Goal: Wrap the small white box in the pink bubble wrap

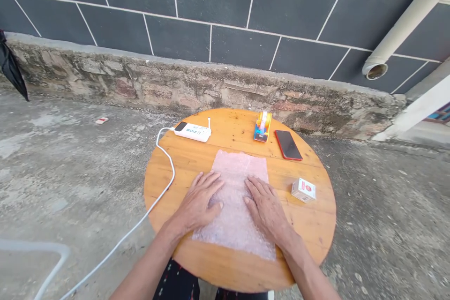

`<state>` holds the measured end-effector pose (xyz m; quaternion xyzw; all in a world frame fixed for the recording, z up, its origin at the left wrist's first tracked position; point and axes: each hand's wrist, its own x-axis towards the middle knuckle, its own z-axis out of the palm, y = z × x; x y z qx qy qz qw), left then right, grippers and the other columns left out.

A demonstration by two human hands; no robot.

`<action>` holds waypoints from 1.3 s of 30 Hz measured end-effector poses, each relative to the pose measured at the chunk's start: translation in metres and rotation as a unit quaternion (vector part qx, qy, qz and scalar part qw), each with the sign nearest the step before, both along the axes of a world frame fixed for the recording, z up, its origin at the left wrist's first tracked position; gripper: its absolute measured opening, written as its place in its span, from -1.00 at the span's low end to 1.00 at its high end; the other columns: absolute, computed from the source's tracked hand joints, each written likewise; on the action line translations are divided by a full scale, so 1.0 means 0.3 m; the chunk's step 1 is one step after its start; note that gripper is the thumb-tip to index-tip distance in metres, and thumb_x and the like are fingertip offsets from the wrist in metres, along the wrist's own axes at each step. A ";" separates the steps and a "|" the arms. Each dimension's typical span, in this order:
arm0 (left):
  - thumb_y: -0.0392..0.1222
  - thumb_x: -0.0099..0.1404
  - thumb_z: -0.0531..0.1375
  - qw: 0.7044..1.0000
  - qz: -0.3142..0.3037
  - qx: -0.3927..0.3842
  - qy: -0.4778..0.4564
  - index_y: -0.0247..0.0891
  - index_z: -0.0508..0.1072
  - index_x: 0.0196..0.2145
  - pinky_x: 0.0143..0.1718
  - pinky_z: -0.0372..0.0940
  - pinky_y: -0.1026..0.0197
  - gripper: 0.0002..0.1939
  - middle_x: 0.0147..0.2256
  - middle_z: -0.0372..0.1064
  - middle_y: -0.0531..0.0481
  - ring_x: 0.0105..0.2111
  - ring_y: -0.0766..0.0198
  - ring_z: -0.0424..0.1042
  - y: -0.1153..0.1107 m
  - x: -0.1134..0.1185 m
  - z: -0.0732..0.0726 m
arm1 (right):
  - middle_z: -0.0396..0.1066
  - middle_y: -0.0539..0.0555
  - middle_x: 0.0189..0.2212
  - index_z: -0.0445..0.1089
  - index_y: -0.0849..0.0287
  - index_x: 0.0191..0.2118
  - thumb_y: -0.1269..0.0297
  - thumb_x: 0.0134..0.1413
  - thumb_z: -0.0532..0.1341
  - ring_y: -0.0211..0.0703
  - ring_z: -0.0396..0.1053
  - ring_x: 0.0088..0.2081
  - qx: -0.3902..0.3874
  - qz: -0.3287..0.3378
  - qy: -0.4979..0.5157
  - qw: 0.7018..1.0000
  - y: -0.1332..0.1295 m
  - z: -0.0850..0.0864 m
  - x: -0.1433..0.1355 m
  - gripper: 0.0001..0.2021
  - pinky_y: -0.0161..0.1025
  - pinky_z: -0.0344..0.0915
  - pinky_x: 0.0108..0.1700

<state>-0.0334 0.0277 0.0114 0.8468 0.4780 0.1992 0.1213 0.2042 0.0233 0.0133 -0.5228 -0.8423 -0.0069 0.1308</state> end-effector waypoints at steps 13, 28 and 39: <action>-0.28 0.19 0.10 0.998 0.042 0.007 -0.039 -0.22 0.28 0.12 0.30 -0.13 -0.08 -0.49 0.24 0.11 -0.09 0.28 0.09 -0.03 -0.004 0.009 0.005 | 0.19 0.22 0.20 0.20 0.26 0.18 0.20 0.21 0.06 0.08 0.11 0.21 0.047 0.020 0.043 0.998 0.019 -0.057 0.045 -0.55 0.09 0.10 0.18; -0.32 0.06 0.09 0.999 0.019 0.021 -0.014 -0.25 0.28 0.15 0.30 -0.12 -0.12 -0.36 0.25 0.10 -0.12 0.27 0.05 -0.01 0.010 0.002 -0.027 | 0.21 0.17 0.19 0.20 0.09 0.16 0.29 0.16 0.08 0.04 0.12 0.22 0.068 -0.009 0.130 0.989 -0.037 0.082 0.155 -0.57 0.11 0.11 0.18; -0.29 0.12 0.07 0.999 0.002 0.033 -0.002 -0.24 0.13 0.24 0.30 -0.14 -0.12 -0.31 0.26 0.08 -0.09 0.27 0.06 0.01 0.012 -0.003 -0.042 | 0.30 0.25 0.10 0.17 0.21 0.17 0.19 0.02 0.11 0.13 0.31 0.07 -0.024 -0.226 0.114 0.967 -0.032 0.077 0.477 -0.45 0.07 0.25 0.05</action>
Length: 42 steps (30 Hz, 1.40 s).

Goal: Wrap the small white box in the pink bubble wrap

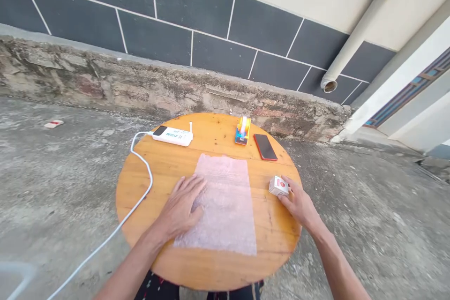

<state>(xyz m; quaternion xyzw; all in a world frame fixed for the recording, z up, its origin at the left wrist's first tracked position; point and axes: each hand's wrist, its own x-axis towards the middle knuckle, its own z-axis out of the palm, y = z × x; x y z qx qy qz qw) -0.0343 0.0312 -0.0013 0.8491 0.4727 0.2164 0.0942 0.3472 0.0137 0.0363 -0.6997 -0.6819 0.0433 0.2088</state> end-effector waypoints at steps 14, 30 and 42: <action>-0.21 0.16 0.09 1.000 -0.014 0.018 0.001 -0.24 0.13 0.24 0.27 -0.10 -0.16 -0.34 0.25 0.09 -0.13 0.26 0.01 0.02 0.013 -0.008 -0.026 | 0.38 0.08 0.01 0.25 0.10 0.08 0.48 -0.13 0.18 -0.08 0.34 -0.02 0.042 0.192 0.188 0.962 -0.045 0.055 -0.434 -0.45 -0.12 0.27 0.03; -0.24 0.11 0.12 1.000 -0.007 -0.017 -0.017 -0.26 0.20 0.20 0.29 -0.16 -0.16 -0.34 0.25 0.08 -0.12 0.27 0.02 0.00 -0.001 0.002 0.021 | 0.34 0.13 0.04 0.21 0.11 0.13 0.49 -0.08 0.17 -0.01 0.32 0.03 0.021 0.239 0.172 0.956 0.004 -0.027 -0.500 -0.43 -0.04 0.27 0.04; -0.26 0.10 0.12 0.999 -0.004 -0.014 -0.037 -0.24 0.18 0.21 0.29 -0.17 -0.16 -0.33 0.26 0.07 -0.12 0.27 0.03 0.00 -0.005 0.004 0.013 | 0.35 0.15 0.06 0.21 0.09 0.15 0.33 0.03 0.23 0.06 0.28 0.08 0.053 0.195 0.145 0.969 -0.004 -0.095 -0.492 -0.49 0.07 0.21 0.10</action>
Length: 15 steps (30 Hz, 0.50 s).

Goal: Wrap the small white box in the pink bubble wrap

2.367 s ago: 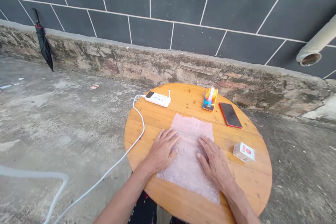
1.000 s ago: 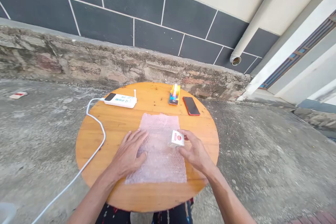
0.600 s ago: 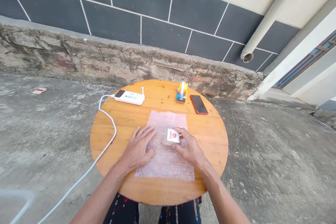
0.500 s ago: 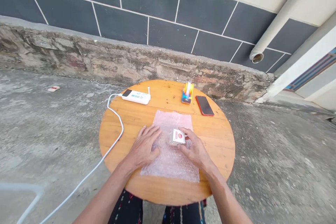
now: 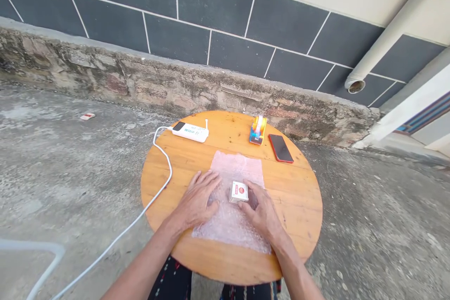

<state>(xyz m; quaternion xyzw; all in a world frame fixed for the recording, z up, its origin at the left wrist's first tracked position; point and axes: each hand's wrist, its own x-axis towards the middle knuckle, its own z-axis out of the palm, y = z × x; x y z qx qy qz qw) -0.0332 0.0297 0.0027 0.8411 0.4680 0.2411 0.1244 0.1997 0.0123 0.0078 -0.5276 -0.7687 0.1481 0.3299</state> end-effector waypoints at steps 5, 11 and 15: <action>-0.25 0.09 0.12 1.000 -0.003 0.001 -0.006 -0.23 0.19 0.20 0.29 -0.17 -0.14 -0.33 0.24 0.12 -0.10 0.26 0.04 0.02 0.000 0.000 0.001 | 0.36 0.15 0.05 0.24 0.09 0.11 0.28 0.04 0.25 0.07 0.29 0.08 0.003 -0.004 -0.001 1.000 0.000 -0.005 0.002 -0.52 0.07 0.19 0.10; -0.26 0.09 0.12 1.000 -0.002 -0.005 -0.007 -0.25 0.18 0.21 0.29 -0.18 -0.15 -0.32 0.24 0.11 -0.12 0.26 0.04 0.01 -0.001 -0.003 0.009 | 0.36 0.13 0.05 0.24 0.08 0.12 0.23 0.07 0.25 0.07 0.29 0.07 0.007 -0.002 -0.006 1.000 -0.003 -0.012 0.007 -0.53 0.06 0.20 0.09; -0.27 0.08 0.13 1.000 -0.004 -0.006 -0.018 -0.20 0.18 0.20 0.29 -0.18 -0.16 -0.31 0.24 0.11 -0.10 0.26 0.03 0.01 -0.002 -0.003 0.008 | 0.37 0.13 0.05 0.25 0.06 0.12 0.18 0.08 0.24 0.08 0.30 0.06 0.011 -0.003 -0.011 1.000 -0.002 -0.017 0.010 -0.54 0.07 0.21 0.07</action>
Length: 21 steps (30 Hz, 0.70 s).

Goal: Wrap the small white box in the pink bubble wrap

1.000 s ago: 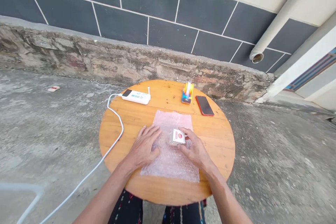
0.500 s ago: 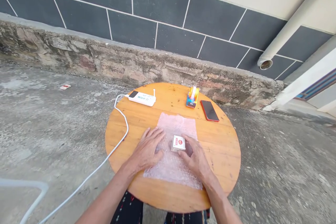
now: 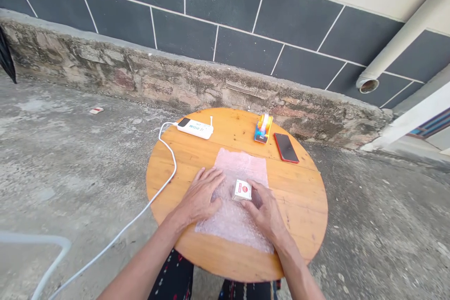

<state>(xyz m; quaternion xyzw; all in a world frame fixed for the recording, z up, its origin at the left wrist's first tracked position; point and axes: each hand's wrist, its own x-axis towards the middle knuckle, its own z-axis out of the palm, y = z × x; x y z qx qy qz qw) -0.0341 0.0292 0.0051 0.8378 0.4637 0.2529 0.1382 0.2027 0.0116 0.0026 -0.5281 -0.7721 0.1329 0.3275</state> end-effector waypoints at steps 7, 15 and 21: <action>-0.26 0.10 0.12 1.000 0.004 0.002 0.008 -0.23 0.17 0.21 0.30 -0.18 -0.15 -0.32 0.25 0.09 -0.09 0.27 0.04 -0.01 0.000 0.003 -0.002 | 0.36 0.14 0.05 0.24 0.07 0.13 0.15 0.10 0.24 0.09 0.29 0.07 0.001 0.005 -0.003 1.000 -0.002 -0.002 -0.001 -0.53 0.08 0.21 0.07; -0.27 0.10 0.11 1.000 0.006 0.003 0.011 -0.25 0.17 0.21 0.30 -0.20 -0.13 -0.32 0.25 0.09 -0.09 0.27 0.06 -0.02 -0.003 0.004 -0.003 | 0.37 0.14 0.04 0.22 0.07 0.12 0.17 0.09 0.25 0.08 0.30 0.05 0.006 0.005 -0.005 1.000 -0.006 0.001 -0.004 -0.53 0.06 0.20 0.07; -0.27 0.09 0.12 1.000 0.007 0.000 0.014 -0.25 0.18 0.21 0.30 -0.19 -0.14 -0.31 0.25 0.08 -0.09 0.27 0.05 -0.02 -0.001 0.002 -0.005 | 0.38 0.12 0.03 0.23 0.06 0.11 0.17 0.09 0.25 0.06 0.32 0.03 0.007 0.010 -0.005 1.000 -0.001 0.007 -0.006 -0.54 0.02 0.21 0.06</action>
